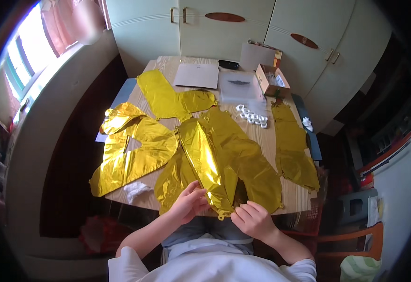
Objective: Flattening and folding gold-colored foil balloons on a wooden table.
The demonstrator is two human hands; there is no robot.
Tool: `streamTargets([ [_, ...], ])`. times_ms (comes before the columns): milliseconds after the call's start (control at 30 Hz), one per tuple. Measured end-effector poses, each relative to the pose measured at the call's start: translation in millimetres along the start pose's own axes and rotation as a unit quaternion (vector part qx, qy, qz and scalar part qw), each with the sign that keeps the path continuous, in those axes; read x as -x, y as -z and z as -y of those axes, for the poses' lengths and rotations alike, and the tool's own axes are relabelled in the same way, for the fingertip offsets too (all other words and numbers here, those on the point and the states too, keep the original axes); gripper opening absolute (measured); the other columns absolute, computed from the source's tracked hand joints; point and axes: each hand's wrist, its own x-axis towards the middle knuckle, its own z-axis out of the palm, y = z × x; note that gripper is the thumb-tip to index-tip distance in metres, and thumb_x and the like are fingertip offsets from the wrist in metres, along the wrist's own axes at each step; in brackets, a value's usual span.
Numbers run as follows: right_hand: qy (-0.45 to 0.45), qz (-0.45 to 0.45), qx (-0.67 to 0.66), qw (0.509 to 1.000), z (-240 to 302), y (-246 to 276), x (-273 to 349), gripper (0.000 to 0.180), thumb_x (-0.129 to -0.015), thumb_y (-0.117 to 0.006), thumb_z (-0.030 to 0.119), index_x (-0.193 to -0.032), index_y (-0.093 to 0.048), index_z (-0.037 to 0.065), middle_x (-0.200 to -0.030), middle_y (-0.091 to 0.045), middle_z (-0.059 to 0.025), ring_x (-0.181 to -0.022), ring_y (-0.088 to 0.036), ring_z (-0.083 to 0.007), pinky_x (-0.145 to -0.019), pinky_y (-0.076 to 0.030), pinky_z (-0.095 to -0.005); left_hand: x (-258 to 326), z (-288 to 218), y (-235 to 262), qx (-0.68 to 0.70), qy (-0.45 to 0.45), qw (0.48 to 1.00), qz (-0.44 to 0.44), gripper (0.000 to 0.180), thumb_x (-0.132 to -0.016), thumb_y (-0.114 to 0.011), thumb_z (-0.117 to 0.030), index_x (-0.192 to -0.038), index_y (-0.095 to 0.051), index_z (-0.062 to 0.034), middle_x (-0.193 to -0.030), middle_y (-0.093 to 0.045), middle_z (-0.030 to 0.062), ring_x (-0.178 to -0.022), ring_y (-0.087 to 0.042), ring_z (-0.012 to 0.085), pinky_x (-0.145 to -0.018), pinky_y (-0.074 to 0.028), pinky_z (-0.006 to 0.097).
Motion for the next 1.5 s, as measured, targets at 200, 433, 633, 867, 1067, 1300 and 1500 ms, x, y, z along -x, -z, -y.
streamTargets([
  [200, 0.009, 0.016, -0.019, 1.0, 9, -3, 8, 0.015, -0.076, -0.07, 0.02, -0.086, -0.063, 0.012, -0.091, -0.063, -0.0043, -0.087, -0.064, -0.0199, -0.083, -0.054, -0.0371, 5, 33, -19, -0.043, -0.085, 0.993, -0.069, 0.034, -0.092, -0.061, -0.003, -0.122, -0.045, -0.0093, -0.094, -0.058, -0.0006, -0.076, -0.057, 0.0082, -0.064, -0.049, 0.024],
  [433, -0.091, 0.003, -0.275, 0.957, -10, 9, 9, 0.032, -0.084, -0.071, 0.036, -0.102, -0.061, 0.012, -0.111, -0.063, -0.0083, -0.108, -0.061, -0.0278, -0.097, -0.047, -0.0469, 22, 41, -8, -0.054, -0.097, 0.991, -0.08, 0.031, -0.094, -0.056, 0.0, -0.122, -0.047, -0.0068, -0.1, -0.061, 0.0021, -0.08, -0.061, 0.0083, -0.065, -0.053, 0.024],
  [633, -0.278, 0.089, -0.378, 0.879, -71, -38, -10, 0.044, -0.091, -0.063, 0.038, -0.119, -0.054, 0.005, -0.119, -0.061, -0.0154, -0.11, -0.058, -0.0345, -0.097, -0.045, -0.0424, 25, 47, -1, -0.049, -0.098, 0.991, -0.08, 0.03, -0.094, -0.056, -0.001, -0.121, -0.049, -0.0093, -0.084, -0.055, -0.0032, -0.065, -0.048, 0.0041, -0.052, -0.036, 0.02],
  [867, -0.317, 0.232, -0.559, 0.73, -107, -59, -34, 0.067, -0.096, -0.059, 0.04, -0.146, -0.03, 0.004, -0.132, -0.054, -0.0136, -0.117, -0.056, -0.0245, -0.102, -0.042, -0.036, 29, 29, -13, -0.004, -0.088, 0.995, -0.045, 0.034, -0.092, -0.057, 0.001, -0.123, -0.048, -0.0097, -0.09, -0.057, -0.0011, -0.07, -0.054, 0.0067, -0.06, -0.044, 0.022],
  [1067, -0.351, 0.232, -0.789, 0.447, -98, -76, -37, 0.084, -0.096, -0.055, 0.05, -0.152, -0.011, 0.006, -0.133, -0.05, -0.0155, -0.119, -0.052, -0.0212, -0.106, -0.04, -0.0359, 22, 21, -4, 0.052, -0.107, 0.993, 0.027, 0.031, -0.09, -0.059, 0.0, -0.118, -0.05, -0.0072, -0.1, -0.063, 0.0028, -0.086, -0.062, 0.0102, -0.075, -0.051, 0.026],
  [1300, -0.301, 0.223, -0.866, 0.333, -88, -92, -23, 0.057, -0.101, -0.049, 0.04, -0.144, -0.037, 0.004, -0.128, -0.057, -0.0072, -0.115, -0.057, -0.0178, -0.101, -0.043, -0.0352, 33, 5, -25, 0.08, -0.09, 0.992, 0.041, 0.044, -0.089, -0.062, -0.006, -0.13, -0.046, -0.0087, -0.11, -0.065, 0.0041, -0.094, -0.066, 0.0126, -0.084, -0.056, 0.032],
  [1500, -0.322, 0.261, -0.85, 0.325, -77, -52, -25, 0.041, -0.099, -0.051, 0.023, -0.134, -0.049, 0.002, -0.125, -0.061, -0.0075, -0.118, -0.056, -0.018, -0.099, -0.045, -0.0326, 37, 8, -7, 0.086, -0.122, 0.987, 0.055, 0.051, -0.089, -0.058, -0.002, -0.137, -0.041, -0.0083, -0.119, -0.062, 0.0059, -0.101, -0.066, 0.0156, -0.088, -0.056, 0.033],
])
